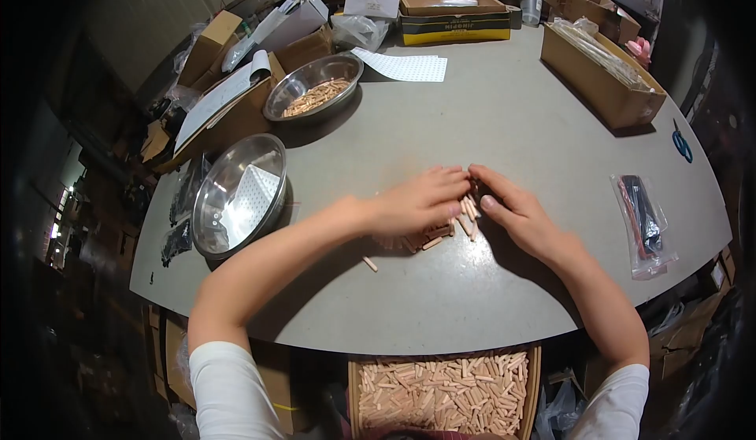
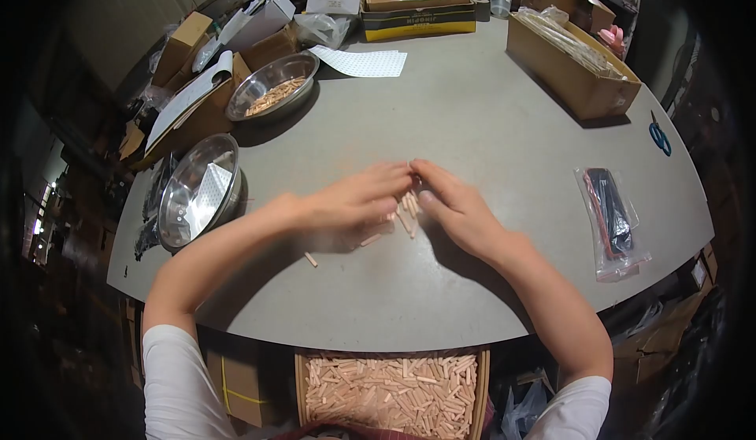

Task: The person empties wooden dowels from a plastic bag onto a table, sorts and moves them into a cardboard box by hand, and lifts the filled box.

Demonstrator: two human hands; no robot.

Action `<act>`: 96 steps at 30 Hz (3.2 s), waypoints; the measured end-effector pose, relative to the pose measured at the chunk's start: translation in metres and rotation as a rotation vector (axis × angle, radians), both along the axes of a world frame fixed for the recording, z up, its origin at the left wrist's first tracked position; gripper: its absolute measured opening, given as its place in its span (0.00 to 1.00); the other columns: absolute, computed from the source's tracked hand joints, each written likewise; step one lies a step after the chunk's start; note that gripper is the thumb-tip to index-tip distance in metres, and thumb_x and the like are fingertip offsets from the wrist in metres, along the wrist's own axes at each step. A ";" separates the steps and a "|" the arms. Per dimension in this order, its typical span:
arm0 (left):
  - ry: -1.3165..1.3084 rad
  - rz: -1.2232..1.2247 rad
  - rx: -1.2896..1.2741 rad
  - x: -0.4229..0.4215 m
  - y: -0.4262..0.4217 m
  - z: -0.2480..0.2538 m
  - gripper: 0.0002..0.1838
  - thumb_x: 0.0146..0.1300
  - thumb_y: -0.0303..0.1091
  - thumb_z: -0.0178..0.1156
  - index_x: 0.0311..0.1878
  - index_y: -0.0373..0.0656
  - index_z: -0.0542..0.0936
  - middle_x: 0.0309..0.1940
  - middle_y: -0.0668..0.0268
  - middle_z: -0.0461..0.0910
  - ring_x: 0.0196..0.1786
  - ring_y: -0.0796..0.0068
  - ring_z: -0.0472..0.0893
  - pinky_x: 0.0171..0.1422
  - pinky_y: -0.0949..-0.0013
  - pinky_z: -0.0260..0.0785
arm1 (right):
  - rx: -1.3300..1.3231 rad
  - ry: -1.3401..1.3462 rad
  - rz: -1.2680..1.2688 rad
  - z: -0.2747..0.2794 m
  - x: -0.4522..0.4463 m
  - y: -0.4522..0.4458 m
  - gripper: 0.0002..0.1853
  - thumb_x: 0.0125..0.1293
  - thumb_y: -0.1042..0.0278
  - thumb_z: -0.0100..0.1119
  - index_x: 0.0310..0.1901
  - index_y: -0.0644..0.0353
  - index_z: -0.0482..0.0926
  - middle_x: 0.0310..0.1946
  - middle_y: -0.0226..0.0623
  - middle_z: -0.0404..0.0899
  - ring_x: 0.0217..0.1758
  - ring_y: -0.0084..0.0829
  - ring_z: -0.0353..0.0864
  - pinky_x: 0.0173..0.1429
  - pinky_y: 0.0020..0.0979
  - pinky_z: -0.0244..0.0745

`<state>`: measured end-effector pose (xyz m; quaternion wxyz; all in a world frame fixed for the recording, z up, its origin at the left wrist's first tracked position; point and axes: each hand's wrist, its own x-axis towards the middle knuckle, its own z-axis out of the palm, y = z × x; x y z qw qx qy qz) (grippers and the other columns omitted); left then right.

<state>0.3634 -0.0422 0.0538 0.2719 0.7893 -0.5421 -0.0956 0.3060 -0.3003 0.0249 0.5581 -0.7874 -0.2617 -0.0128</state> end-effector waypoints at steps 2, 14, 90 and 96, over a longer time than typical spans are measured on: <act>-0.131 0.026 0.068 -0.030 -0.002 0.007 0.31 0.84 0.50 0.47 0.71 0.28 0.70 0.75 0.37 0.67 0.83 0.39 0.59 0.90 0.45 0.44 | -0.185 0.004 0.082 0.009 -0.009 0.005 0.33 0.81 0.58 0.52 0.79 0.70 0.62 0.79 0.58 0.64 0.85 0.50 0.60 0.87 0.46 0.52; -0.382 0.162 0.065 -0.152 0.038 -0.006 0.32 0.80 0.54 0.53 0.72 0.35 0.74 0.77 0.44 0.68 0.85 0.41 0.58 0.89 0.40 0.45 | -0.871 -0.419 0.163 0.027 -0.116 0.031 0.53 0.75 0.27 0.49 0.84 0.66 0.53 0.84 0.59 0.54 0.88 0.57 0.51 0.87 0.62 0.41; -0.127 0.538 0.061 -0.192 0.067 0.003 0.48 0.73 0.65 0.60 0.84 0.42 0.62 0.87 0.45 0.50 0.87 0.31 0.46 0.85 0.34 0.44 | -0.429 -0.191 -0.357 0.020 -0.147 -0.002 0.30 0.72 0.76 0.61 0.74 0.70 0.70 0.75 0.59 0.70 0.80 0.58 0.69 0.84 0.52 0.59; -0.305 0.496 0.170 -0.185 0.050 0.002 0.37 0.73 0.60 0.62 0.79 0.52 0.74 0.87 0.48 0.54 0.87 0.32 0.49 0.84 0.36 0.45 | -0.479 -0.230 -0.341 0.020 -0.145 -0.004 0.24 0.71 0.75 0.62 0.67 0.69 0.77 0.74 0.58 0.72 0.78 0.58 0.71 0.84 0.53 0.60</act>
